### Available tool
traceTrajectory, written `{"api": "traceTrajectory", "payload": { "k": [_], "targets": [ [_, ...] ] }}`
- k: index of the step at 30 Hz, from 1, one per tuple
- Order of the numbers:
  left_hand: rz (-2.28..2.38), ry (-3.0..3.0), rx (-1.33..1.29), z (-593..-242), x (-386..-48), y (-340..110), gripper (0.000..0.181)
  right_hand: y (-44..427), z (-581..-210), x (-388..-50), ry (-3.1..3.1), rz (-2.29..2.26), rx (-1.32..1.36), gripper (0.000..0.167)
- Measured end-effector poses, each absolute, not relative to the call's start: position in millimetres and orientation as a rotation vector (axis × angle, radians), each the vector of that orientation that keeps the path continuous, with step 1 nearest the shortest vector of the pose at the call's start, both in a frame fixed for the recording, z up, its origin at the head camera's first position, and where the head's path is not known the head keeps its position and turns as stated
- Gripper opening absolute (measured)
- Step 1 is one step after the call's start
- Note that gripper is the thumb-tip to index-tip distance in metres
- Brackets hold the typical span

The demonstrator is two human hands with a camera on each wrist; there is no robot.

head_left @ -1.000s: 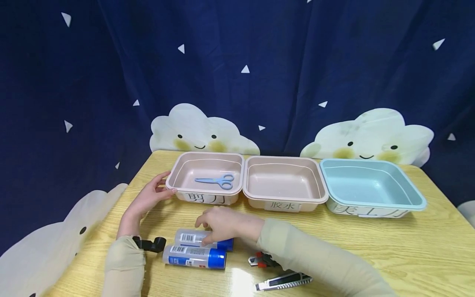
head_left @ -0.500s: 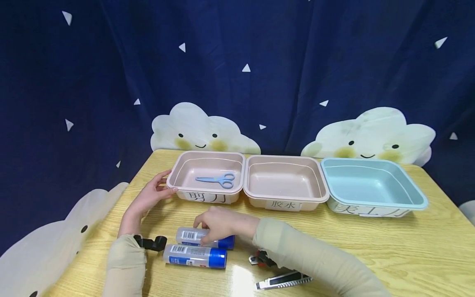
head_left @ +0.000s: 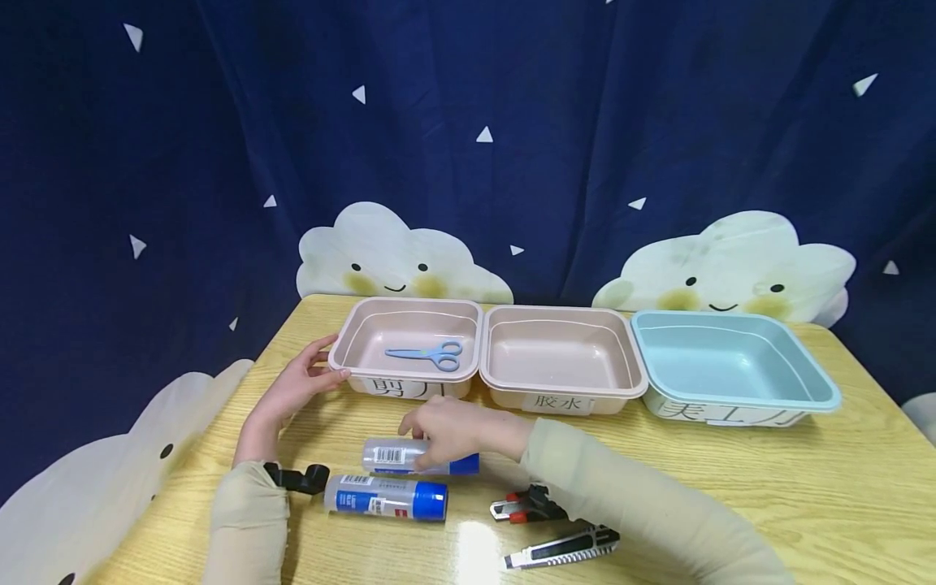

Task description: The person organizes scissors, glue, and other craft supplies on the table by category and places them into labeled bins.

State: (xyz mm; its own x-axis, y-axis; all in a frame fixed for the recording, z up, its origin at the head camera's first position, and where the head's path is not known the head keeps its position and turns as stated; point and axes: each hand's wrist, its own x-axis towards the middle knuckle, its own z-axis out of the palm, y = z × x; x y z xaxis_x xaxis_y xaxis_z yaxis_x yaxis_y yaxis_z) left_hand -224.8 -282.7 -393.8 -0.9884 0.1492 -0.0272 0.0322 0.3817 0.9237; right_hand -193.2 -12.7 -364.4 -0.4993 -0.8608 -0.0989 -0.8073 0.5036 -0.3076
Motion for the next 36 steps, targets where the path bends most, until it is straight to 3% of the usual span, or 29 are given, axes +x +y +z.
{"api": "traceTrajectory", "payload": {
  "k": [9,18,36],
  "targets": [
    [1.66,2.548,0.164,-396,-228,-282,0.076,7,-346,-194,2.557,-0.311,-1.408,0.046],
    [1.65,2.545,0.157,-394,-225,-282,0.077,26,-332,-200,2.617,-0.308,-1.445,0.029],
    [1.661,2.537,0.152,-396,-225,-281,0.077,68,-293,-222,2.771,-0.374,-1.293,0.036]
  ]
}}
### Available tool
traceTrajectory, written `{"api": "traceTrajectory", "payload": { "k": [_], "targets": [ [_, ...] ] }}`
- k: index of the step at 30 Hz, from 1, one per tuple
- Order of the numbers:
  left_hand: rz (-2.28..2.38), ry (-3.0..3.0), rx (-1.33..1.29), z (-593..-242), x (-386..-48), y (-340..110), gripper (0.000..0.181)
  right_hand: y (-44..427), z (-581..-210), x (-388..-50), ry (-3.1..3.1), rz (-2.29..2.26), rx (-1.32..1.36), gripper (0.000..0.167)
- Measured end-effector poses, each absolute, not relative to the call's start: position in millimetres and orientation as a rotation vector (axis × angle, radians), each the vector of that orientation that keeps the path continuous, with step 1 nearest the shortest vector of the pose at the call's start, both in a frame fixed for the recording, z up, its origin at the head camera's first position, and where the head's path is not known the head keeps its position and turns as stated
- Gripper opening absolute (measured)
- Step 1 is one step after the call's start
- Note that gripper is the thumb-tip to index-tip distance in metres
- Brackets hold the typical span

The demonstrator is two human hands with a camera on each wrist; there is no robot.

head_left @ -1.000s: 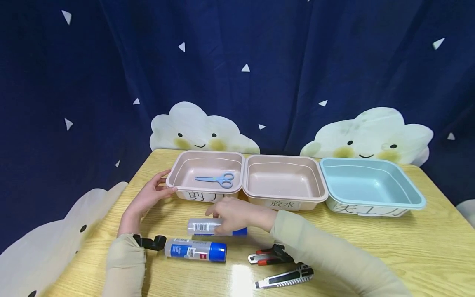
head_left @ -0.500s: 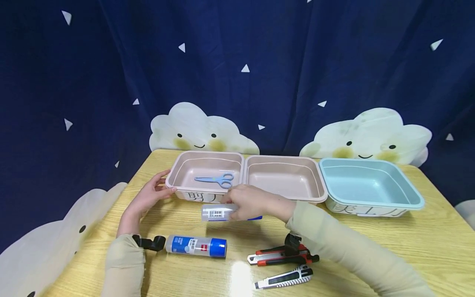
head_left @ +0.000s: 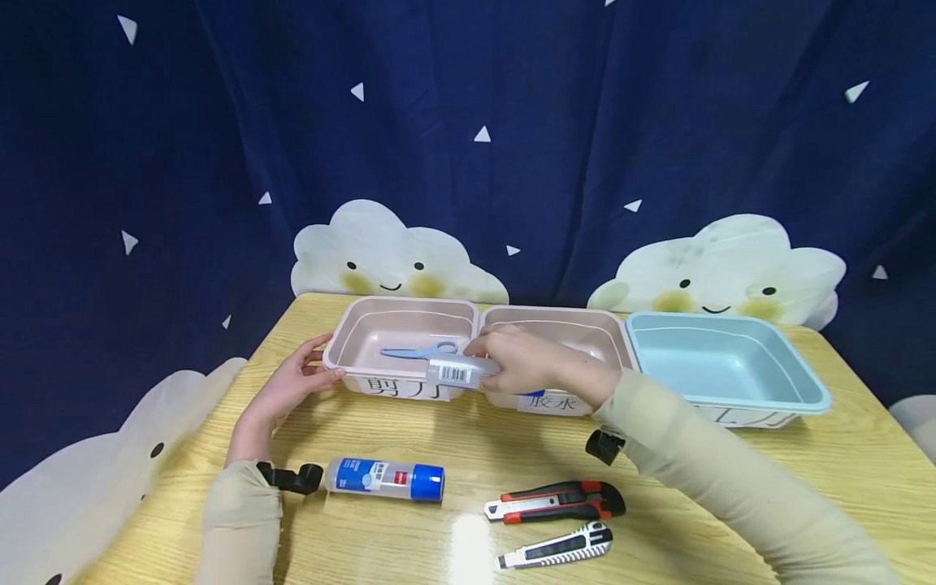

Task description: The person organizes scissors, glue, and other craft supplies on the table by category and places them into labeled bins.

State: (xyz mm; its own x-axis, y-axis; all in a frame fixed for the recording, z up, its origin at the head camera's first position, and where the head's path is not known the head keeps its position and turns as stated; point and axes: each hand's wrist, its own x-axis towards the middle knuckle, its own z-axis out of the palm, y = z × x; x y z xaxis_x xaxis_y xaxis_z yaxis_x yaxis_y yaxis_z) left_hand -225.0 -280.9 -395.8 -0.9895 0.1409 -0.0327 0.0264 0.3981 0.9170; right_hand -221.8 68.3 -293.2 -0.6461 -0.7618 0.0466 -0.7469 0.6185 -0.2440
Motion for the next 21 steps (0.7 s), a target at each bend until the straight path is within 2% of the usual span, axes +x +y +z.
{"api": "traceTrajectory", "payload": {
  "k": [4,10,15,21],
  "targets": [
    [1.651,2.54,0.16,-393,-224,-280,0.077,81,-292,-231,2.798,-0.418,-1.306,0.032],
    [1.66,2.524,0.143,-394,-224,-280,0.077,101,-288,-244,2.837,-0.369,-1.146,0.042],
    [1.652,2.534,0.153,-395,-225,-281,0.077,116,-289,-251,2.887,-0.271,-1.077,0.04],
    [1.642,2.545,0.143,-395,-226,-282,0.077,134,-295,-263,2.926,-0.301,-1.118,0.035]
  ]
}}
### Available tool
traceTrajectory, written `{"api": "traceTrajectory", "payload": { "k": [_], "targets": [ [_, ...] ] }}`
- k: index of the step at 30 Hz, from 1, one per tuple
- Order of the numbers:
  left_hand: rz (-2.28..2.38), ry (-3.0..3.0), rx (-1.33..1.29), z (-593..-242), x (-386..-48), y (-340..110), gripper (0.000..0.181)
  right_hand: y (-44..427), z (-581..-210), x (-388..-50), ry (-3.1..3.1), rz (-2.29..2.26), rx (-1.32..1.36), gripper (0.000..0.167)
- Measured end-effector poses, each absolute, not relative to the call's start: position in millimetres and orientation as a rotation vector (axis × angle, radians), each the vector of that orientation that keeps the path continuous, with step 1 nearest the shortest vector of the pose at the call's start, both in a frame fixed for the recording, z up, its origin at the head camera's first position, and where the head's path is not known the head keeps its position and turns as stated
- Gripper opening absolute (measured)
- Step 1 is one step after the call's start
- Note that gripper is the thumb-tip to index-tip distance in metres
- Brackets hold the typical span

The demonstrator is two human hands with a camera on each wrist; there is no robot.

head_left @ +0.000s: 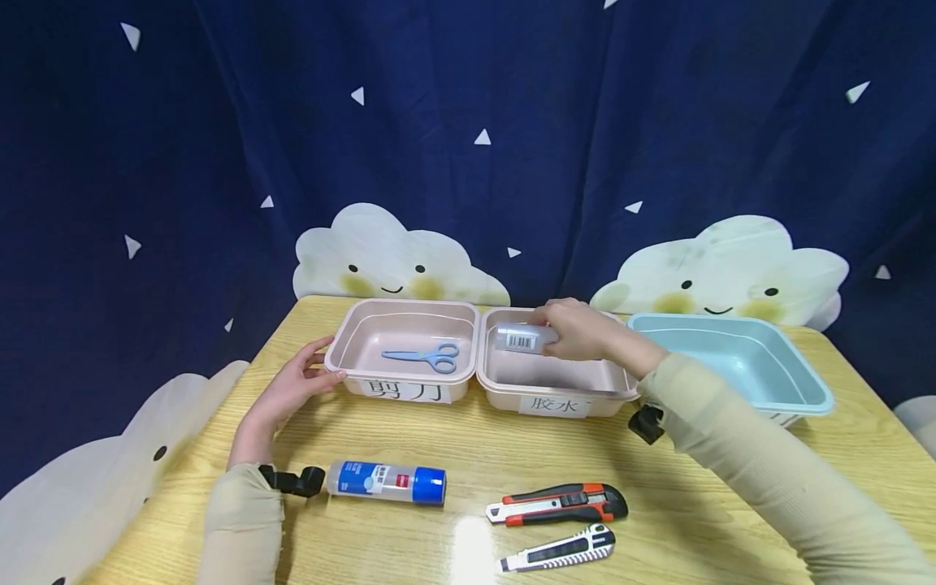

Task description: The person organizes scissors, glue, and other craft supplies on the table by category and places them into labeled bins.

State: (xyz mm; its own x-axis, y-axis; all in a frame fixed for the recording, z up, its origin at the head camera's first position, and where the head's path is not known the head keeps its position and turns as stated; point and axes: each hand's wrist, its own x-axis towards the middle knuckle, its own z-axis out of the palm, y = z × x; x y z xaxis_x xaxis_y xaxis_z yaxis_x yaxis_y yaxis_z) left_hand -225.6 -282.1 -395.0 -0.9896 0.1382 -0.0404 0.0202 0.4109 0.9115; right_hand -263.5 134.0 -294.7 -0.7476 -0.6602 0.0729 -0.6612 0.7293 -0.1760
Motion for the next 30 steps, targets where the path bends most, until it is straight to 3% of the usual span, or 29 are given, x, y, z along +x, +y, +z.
{"api": "traceTrajectory", "payload": {
  "k": [30],
  "targets": [
    [1.692,2.512,0.127,-400,-229,-283,0.078,151,-368,-312,-3.005,0.376,0.949,0.034]
  ]
}}
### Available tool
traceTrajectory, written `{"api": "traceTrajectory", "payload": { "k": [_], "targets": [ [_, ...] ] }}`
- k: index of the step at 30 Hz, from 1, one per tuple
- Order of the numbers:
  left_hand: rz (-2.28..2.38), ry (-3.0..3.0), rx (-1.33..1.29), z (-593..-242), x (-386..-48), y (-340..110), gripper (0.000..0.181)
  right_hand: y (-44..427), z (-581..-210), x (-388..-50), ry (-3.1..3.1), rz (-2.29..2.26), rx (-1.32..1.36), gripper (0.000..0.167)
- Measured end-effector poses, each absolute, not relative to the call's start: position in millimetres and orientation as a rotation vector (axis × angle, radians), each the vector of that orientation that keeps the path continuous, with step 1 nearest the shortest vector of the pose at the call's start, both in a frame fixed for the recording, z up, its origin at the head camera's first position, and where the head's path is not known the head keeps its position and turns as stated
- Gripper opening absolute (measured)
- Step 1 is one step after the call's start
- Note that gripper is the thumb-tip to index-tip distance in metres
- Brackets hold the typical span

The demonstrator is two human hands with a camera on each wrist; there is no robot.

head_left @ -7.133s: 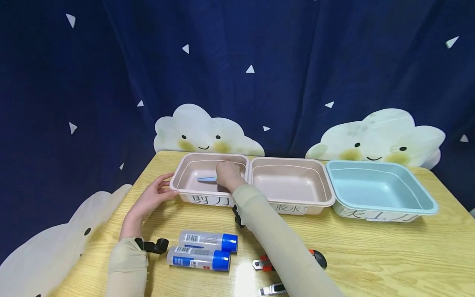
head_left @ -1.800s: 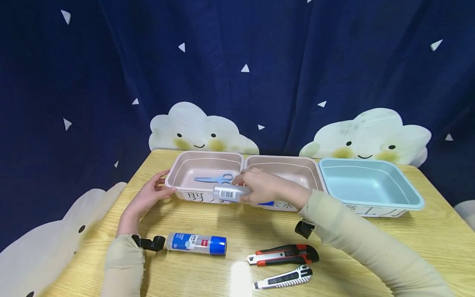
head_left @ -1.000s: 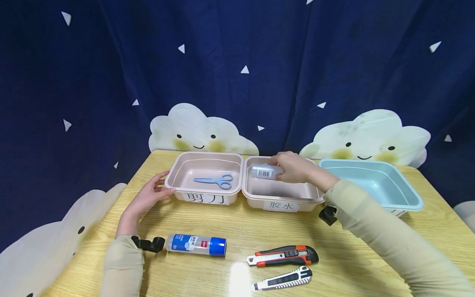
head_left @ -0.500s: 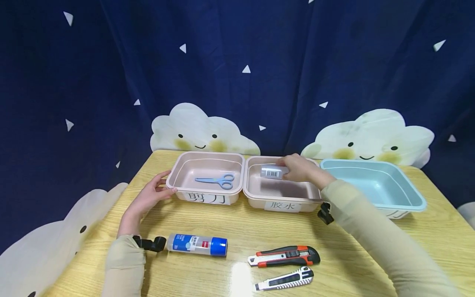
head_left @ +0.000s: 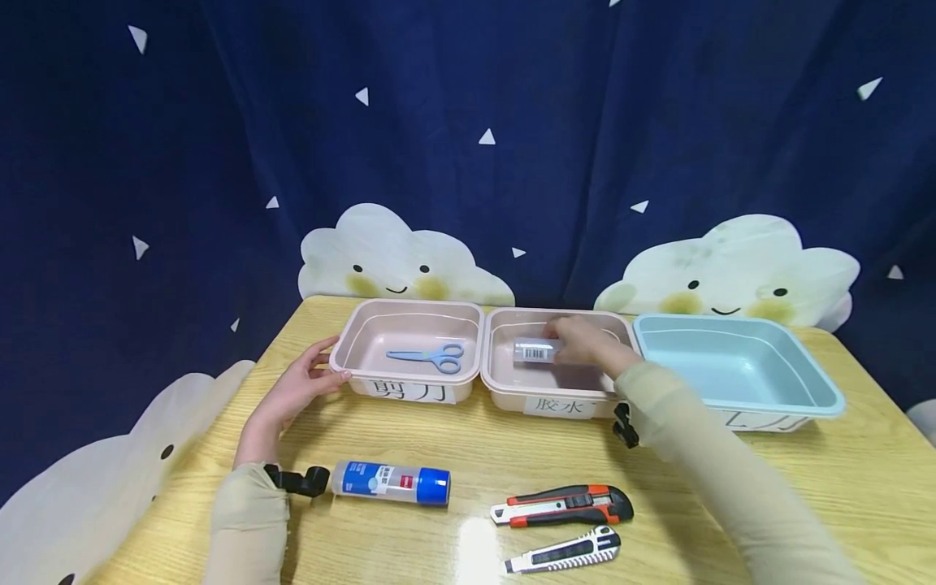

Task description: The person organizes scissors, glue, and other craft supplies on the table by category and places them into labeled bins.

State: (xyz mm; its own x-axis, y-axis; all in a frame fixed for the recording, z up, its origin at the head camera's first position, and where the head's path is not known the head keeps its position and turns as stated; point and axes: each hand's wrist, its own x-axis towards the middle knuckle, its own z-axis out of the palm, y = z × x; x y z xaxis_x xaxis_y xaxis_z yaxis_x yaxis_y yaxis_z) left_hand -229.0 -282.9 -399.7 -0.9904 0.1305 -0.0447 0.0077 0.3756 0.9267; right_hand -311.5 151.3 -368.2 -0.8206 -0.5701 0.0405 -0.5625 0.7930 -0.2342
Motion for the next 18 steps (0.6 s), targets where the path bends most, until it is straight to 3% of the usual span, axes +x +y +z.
{"api": "traceTrajectory", "payload": {
  "k": [18],
  "targets": [
    [1.673,2.519,0.115,-398,-229,-284,0.079,150,-382,-318,2.955,-0.37,-0.908,0.034]
  ]
}}
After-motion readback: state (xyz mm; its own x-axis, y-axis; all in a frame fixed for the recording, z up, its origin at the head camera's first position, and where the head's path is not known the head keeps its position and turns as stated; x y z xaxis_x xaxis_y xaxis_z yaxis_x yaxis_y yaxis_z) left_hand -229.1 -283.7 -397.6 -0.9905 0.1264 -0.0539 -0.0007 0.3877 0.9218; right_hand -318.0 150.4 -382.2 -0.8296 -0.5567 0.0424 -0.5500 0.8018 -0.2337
